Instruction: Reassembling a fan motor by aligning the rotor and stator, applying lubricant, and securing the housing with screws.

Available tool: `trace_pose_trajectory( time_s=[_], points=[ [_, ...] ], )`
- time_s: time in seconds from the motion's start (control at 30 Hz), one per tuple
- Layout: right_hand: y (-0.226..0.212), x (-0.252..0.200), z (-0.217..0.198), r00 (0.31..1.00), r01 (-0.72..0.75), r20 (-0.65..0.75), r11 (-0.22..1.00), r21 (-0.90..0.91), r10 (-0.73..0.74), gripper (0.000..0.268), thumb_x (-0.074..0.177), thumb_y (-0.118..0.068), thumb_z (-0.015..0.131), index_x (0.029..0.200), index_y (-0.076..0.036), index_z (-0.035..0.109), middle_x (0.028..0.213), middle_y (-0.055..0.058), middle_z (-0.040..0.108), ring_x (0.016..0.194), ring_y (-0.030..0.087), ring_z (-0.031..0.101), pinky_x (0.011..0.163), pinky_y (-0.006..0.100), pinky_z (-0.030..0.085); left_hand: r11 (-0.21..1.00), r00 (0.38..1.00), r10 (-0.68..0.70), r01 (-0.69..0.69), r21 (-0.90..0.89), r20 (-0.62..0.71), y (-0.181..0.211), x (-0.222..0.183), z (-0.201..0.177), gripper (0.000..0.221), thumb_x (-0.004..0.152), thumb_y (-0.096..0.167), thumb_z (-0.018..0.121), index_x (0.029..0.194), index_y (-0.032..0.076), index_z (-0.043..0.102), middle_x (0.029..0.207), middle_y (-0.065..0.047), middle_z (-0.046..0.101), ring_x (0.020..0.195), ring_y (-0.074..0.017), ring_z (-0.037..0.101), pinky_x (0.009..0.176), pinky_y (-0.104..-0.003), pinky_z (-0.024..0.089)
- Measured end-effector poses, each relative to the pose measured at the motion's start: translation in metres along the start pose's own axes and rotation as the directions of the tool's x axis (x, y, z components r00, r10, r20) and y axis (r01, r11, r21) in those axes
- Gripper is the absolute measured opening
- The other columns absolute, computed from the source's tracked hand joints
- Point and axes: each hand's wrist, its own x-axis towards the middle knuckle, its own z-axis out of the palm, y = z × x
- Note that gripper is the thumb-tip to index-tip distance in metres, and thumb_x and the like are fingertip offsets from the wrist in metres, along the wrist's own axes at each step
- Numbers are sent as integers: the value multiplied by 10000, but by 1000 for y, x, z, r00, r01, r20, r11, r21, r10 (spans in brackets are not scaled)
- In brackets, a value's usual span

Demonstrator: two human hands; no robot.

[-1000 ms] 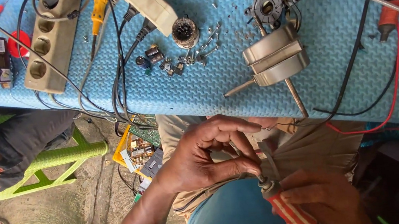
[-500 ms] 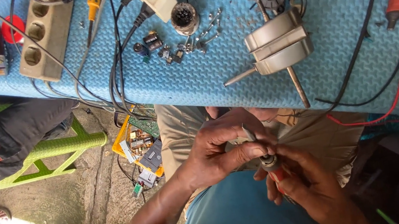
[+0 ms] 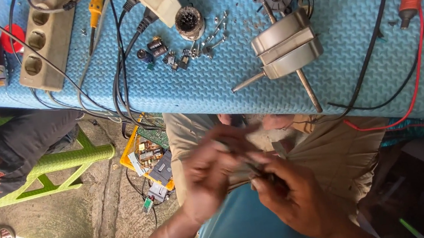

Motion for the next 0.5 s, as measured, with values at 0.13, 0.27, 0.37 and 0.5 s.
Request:
trace_pose_trajectory(
  time_s=[0.13,0.27,0.37,0.5],
  points=[
    [16,7,6,972,-85,214,996,-39,92,143,987,-161,563,865,-124,627,699,-8,584,564,96,448,549,290,408,988,922,154,-139,68,-355,15,-13,-57,246,947,93,438,876,68,672,930,-62,634,647,-155,563,676,-412,547],
    [46,6,21,812,-458,372,886,-70,449,311,968,-350,617,1213,-171,684,990,-40,694,791,80,566,729,277,477,953,821,260,-132,273,-509,14,-22,-81,274,1077,342,592,1097,69,612,783,-37,515,640,-99,435,555,-224,335],
    [37,6,6,719,-388,503,877,-283,480,475,1011,-335,533,1479,-327,454,916,-47,690,853,107,696,863,263,515,846,991,125,-80,527,-51,9,-13,-83,320,1142,254,461,1323,74,655,874,4,505,772,-123,469,694,-286,428],
    [43,-2,-5,728,-413,511,887,-205,457,530,1019,-318,510,1540,-342,415,1108,-34,748,1208,30,765,958,220,531,818,985,47,-133,560,166,8,-4,-75,511,961,-203,524,1421,15,571,1054,-111,607,926,-220,621,740,-314,560]
  ],
)
